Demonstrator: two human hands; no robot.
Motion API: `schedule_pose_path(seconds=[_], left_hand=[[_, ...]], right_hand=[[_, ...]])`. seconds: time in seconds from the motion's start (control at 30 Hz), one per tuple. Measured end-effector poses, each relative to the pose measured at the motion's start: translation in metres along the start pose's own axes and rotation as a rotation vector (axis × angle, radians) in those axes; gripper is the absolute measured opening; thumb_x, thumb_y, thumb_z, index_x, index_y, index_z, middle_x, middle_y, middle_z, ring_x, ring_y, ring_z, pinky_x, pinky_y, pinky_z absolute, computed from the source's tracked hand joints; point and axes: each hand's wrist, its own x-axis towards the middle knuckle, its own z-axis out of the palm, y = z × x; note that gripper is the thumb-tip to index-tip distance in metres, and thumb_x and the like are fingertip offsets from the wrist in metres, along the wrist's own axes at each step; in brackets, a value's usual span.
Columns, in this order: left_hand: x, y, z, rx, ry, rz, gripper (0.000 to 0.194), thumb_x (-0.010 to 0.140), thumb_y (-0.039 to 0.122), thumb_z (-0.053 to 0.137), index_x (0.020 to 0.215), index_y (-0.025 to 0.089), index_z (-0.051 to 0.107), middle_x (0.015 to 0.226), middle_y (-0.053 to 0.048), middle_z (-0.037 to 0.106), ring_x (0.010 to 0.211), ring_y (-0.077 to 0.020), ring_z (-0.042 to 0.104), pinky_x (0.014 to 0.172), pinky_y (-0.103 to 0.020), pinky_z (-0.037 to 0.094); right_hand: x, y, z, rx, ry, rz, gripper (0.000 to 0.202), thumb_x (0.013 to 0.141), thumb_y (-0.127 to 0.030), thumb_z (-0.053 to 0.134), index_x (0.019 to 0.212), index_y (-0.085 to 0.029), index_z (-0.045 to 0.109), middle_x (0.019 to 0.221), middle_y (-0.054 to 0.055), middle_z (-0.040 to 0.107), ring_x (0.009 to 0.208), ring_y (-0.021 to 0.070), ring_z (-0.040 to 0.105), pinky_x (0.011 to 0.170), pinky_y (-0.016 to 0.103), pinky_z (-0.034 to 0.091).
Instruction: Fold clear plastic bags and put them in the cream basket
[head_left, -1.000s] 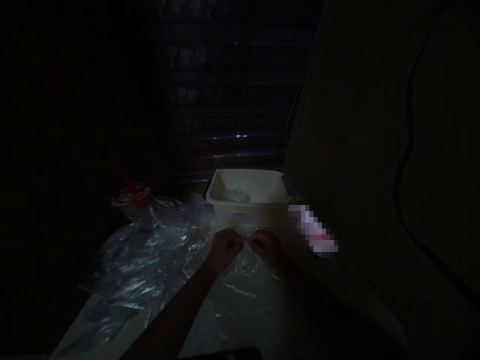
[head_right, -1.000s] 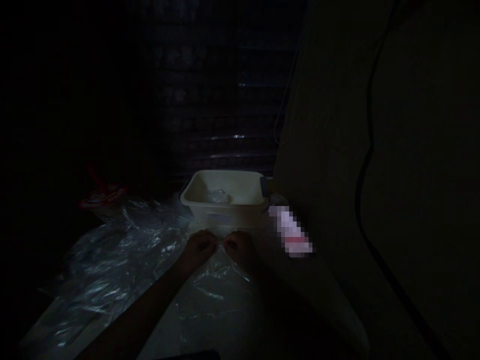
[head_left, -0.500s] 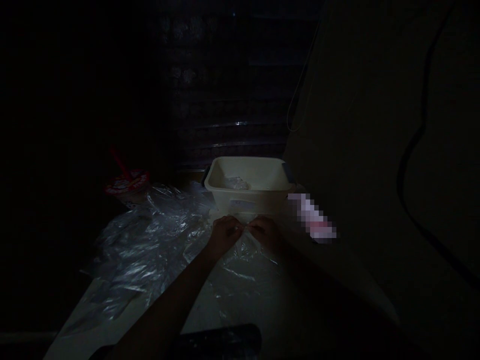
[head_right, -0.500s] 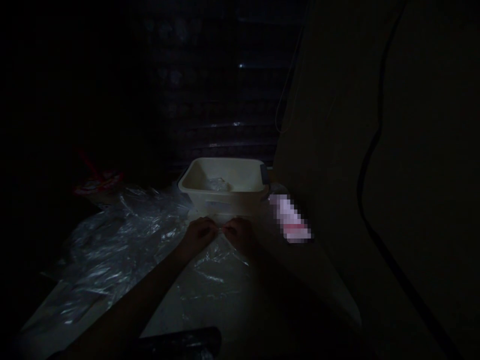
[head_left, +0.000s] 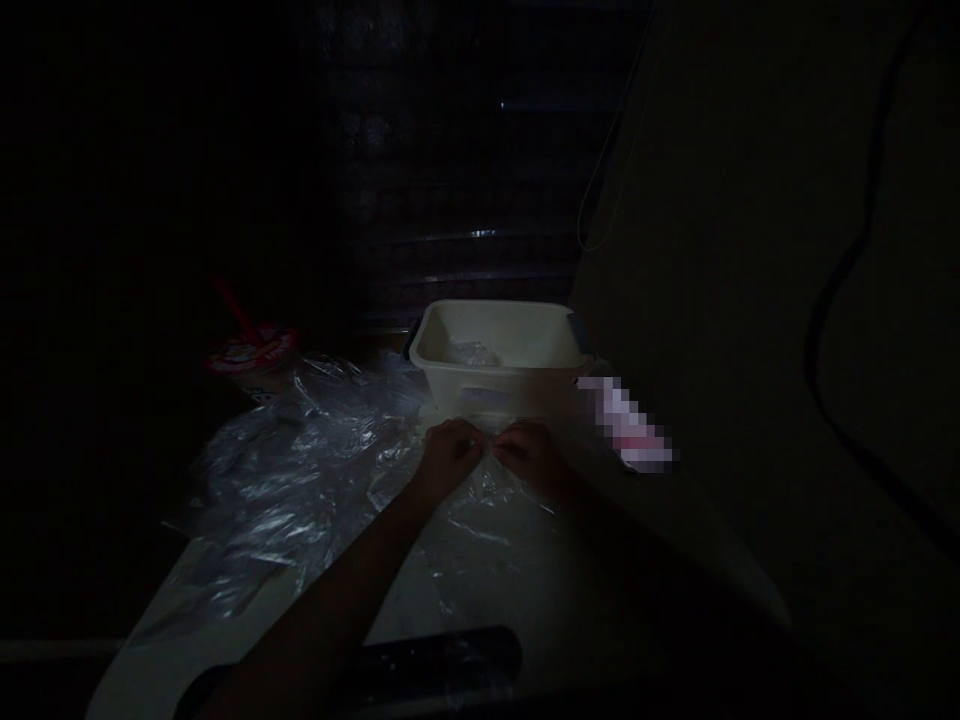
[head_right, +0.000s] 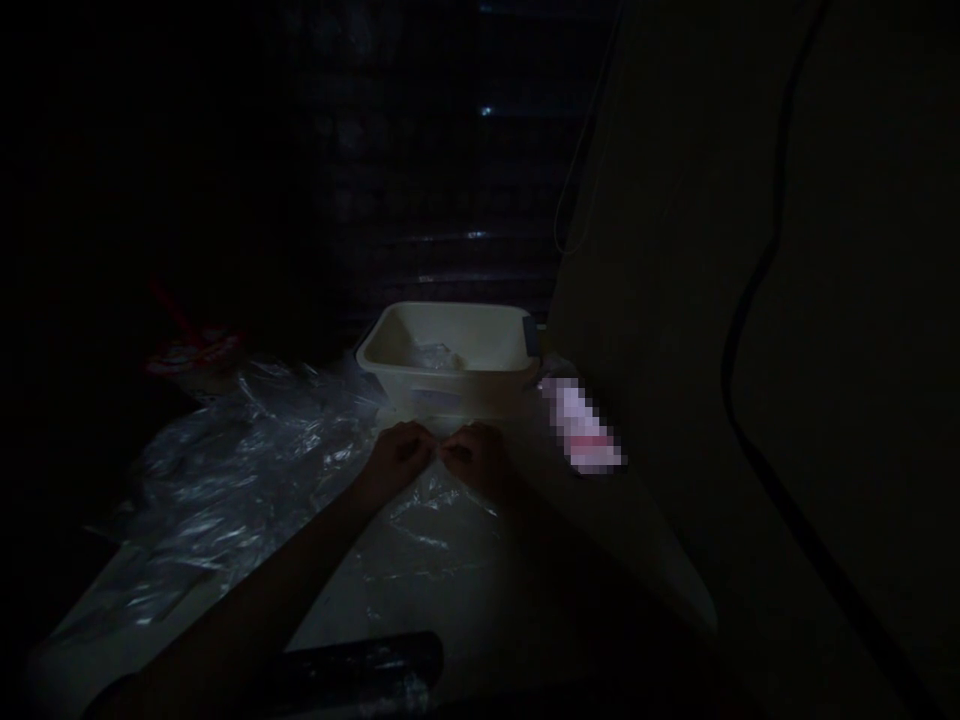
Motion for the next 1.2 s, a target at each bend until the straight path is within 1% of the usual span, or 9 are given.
schedule_pose_path(seconds=[0.13,0.23,0.33,0.5,0.7,0.8,0.93,1.1,1.2], left_hand=[[0.0,0.0006,-0.0002,0.003,-0.006,0.0,0.01,0.066,0.016,0.05,0.063,0.018,0.06,0.063,0.0,0.059,0.063,-0.0123,0.053,0.064,-0.023,0.039],[-0.0003,0.0001,0.0009,0.008,-0.01,0.005,0.007,0.064,0.019,0.055,0.065,0.018,0.061,0.063,0.0,0.06,0.063,-0.0126,0.054,0.064,-0.024,0.039],[-0.0002,-0.0008,0.0025,0.019,-0.01,0.001,0.005,0.063,0.02,0.058,0.063,0.017,0.062,0.059,0.0,0.06,0.059,-0.0128,0.053,0.061,-0.024,0.039],[-0.0003,-0.0008,0.0021,0.013,-0.004,-0.014,0.007,0.064,0.019,0.056,0.059,0.016,0.06,0.057,0.0,0.059,0.057,-0.0121,0.054,0.06,-0.023,0.039],[-0.0011,0.0004,0.0005,-0.004,0.016,-0.03,0.01,0.066,0.015,0.051,0.064,0.016,0.061,0.061,0.0,0.06,0.059,-0.0113,0.055,0.058,-0.021,0.041],[-0.0005,0.0015,0.0004,-0.002,0.005,-0.022,0.008,0.065,0.016,0.053,0.064,0.016,0.062,0.06,0.0,0.061,0.058,-0.0117,0.055,0.059,-0.022,0.041],[0.0,0.002,0.0005,-0.005,-0.002,-0.015,0.009,0.065,0.015,0.052,0.063,0.017,0.061,0.06,0.001,0.062,0.058,-0.0112,0.055,0.059,-0.021,0.041],[-0.0003,0.0012,0.0013,-0.005,-0.006,0.003,0.01,0.064,0.015,0.052,0.058,0.017,0.06,0.059,0.001,0.062,0.056,-0.0111,0.055,0.059,-0.021,0.041],[-0.0004,0.0008,0.0018,-0.004,-0.001,0.012,0.009,0.063,0.015,0.053,0.058,0.017,0.06,0.059,0.0,0.062,0.057,-0.0114,0.055,0.059,-0.021,0.041]], right_hand=[[0.0001,0.0006,0.0003,-0.017,0.0,0.012,0.011,0.067,-0.016,0.051,0.06,-0.018,0.059,0.059,0.001,0.059,0.057,0.0114,0.05,0.059,0.023,0.037],[-0.0006,0.0015,0.0014,-0.024,0.001,0.025,0.012,0.068,-0.017,0.05,0.061,-0.017,0.06,0.058,0.002,0.058,0.056,0.0118,0.05,0.058,0.023,0.037],[-0.0012,0.002,0.0018,-0.029,0.0,0.033,0.012,0.069,-0.018,0.05,0.063,-0.017,0.061,0.059,0.002,0.058,0.058,0.0123,0.051,0.059,0.024,0.037],[-0.0014,0.0004,0.0001,-0.016,0.008,0.056,0.013,0.071,-0.018,0.048,0.064,-0.017,0.06,0.061,0.002,0.059,0.06,0.012,0.052,0.06,0.023,0.037],[-0.0021,-0.0011,-0.0011,0.004,0.028,0.085,0.012,0.069,-0.015,0.048,0.062,-0.015,0.058,0.058,0.001,0.057,0.056,0.0108,0.05,0.054,0.021,0.037],[-0.002,0.0018,0.0004,0.015,0.042,0.055,0.01,0.07,-0.018,0.049,0.065,-0.016,0.058,0.062,0.002,0.057,0.06,0.0112,0.051,0.058,0.022,0.038],[-0.0014,0.007,0.0033,0.008,0.045,-0.045,0.012,0.069,-0.02,0.05,0.059,-0.017,0.055,0.059,0.001,0.055,0.058,0.0112,0.049,0.058,0.023,0.036],[-0.0013,0.0073,0.0032,0.009,0.095,-0.009,0.013,0.07,-0.016,0.046,0.058,-0.017,0.052,0.058,0.001,0.051,0.057,0.0112,0.047,0.055,0.022,0.036],[-0.0021,0.0059,0.0023,0.018,0.101,0.002,0.01,0.071,-0.018,0.046,0.063,-0.016,0.053,0.062,0.002,0.054,0.06,0.0117,0.049,0.057,0.023,0.037]])
